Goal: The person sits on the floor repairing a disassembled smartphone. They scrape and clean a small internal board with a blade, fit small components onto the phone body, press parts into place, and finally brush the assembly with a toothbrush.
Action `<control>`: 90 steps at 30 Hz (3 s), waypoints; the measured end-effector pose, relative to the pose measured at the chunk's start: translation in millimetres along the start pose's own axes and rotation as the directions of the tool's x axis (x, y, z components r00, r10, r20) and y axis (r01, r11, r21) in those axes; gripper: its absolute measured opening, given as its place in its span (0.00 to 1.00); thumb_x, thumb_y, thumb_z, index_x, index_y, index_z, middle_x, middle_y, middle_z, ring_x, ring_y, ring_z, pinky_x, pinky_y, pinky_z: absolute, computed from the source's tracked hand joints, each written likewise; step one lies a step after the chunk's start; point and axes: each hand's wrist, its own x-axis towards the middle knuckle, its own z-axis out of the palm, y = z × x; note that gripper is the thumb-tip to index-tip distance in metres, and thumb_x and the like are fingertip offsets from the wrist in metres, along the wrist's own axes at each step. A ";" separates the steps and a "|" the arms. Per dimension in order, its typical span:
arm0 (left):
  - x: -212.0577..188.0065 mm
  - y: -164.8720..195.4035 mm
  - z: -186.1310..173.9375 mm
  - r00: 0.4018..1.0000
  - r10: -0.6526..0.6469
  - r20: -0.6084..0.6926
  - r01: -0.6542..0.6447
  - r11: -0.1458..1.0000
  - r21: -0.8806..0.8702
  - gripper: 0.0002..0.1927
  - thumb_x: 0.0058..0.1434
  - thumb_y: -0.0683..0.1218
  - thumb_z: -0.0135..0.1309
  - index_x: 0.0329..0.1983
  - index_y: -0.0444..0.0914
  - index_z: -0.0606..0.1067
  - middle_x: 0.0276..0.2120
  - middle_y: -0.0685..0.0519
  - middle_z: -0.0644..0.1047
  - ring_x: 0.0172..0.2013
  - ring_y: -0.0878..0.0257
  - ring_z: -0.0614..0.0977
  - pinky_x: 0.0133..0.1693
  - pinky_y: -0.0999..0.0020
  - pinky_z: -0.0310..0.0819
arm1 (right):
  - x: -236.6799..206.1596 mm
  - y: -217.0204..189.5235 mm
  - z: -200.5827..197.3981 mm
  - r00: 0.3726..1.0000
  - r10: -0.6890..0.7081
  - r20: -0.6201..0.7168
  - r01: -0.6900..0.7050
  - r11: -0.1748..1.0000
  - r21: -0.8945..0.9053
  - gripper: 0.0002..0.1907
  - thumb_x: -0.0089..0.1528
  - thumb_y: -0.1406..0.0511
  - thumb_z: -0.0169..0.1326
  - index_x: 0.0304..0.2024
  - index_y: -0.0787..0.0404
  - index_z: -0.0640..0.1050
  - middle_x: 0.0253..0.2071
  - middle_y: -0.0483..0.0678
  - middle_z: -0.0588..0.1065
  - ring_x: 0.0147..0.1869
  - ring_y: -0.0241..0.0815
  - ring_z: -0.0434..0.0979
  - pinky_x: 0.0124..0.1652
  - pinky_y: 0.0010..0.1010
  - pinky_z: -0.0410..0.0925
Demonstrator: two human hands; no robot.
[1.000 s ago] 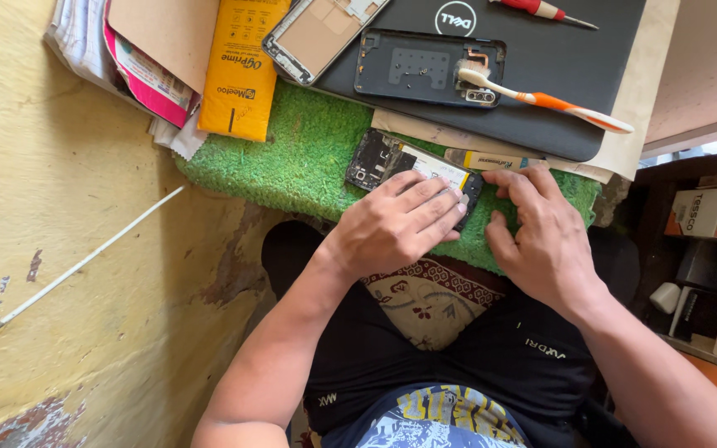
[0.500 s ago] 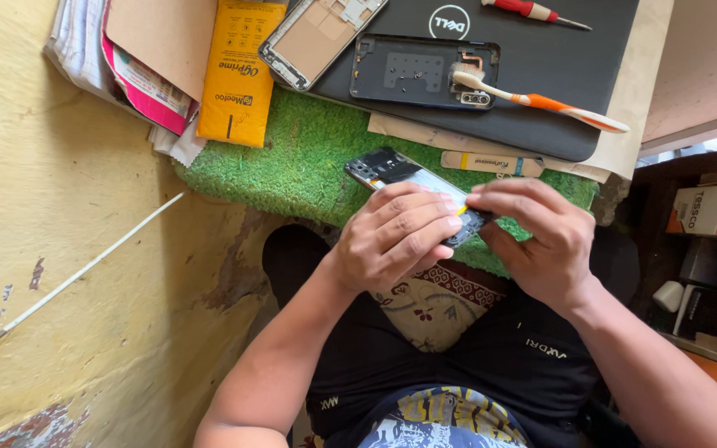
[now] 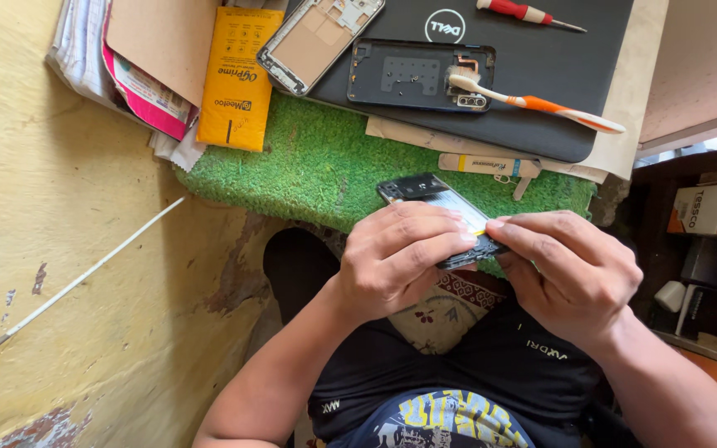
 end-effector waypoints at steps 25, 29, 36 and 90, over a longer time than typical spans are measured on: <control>0.0 10.3 1.0 0.995 -0.097 0.006 0.097 0.995 -0.034 0.19 0.58 0.32 0.61 0.52 0.35 0.78 0.48 0.48 0.80 0.50 0.51 0.84 0.52 0.60 0.82 | 9.6 2.8 -6.3 0.982 -0.188 -0.018 0.189 0.978 0.090 0.12 0.56 0.72 0.68 0.43 0.61 0.83 0.41 0.49 0.80 0.41 0.43 0.80 0.42 0.31 0.74; -1.3 10.7 1.0 0.995 -0.103 0.020 0.103 0.994 -0.028 0.19 0.58 0.31 0.60 0.53 0.35 0.78 0.49 0.48 0.80 0.51 0.51 0.85 0.52 0.60 0.82 | 11.4 6.3 -6.6 0.940 -0.337 -0.044 0.337 0.941 -0.011 0.13 0.55 0.74 0.69 0.42 0.63 0.84 0.39 0.51 0.81 0.38 0.44 0.81 0.38 0.31 0.74; 3.5 10.9 -0.5 0.993 -0.111 0.025 0.112 0.992 -0.054 0.17 0.59 0.38 0.65 0.52 0.36 0.79 0.47 0.48 0.81 0.49 0.52 0.85 0.52 0.61 0.83 | 10.2 1.3 -5.9 0.995 -0.072 -0.064 0.082 0.984 0.160 0.11 0.54 0.72 0.68 0.37 0.65 0.81 0.35 0.53 0.80 0.38 0.45 0.83 0.39 0.34 0.76; 4.6 12.7 -22.3 0.989 -0.128 0.073 0.136 0.985 -0.107 0.10 0.67 0.36 0.61 0.50 0.34 0.77 0.47 0.44 0.81 0.42 0.54 0.87 0.40 0.67 0.85 | 9.7 1.9 -2.3 0.983 -0.138 -0.122 0.150 0.984 0.098 0.14 0.54 0.71 0.68 0.39 0.68 0.78 0.37 0.59 0.80 0.39 0.50 0.84 0.40 0.37 0.78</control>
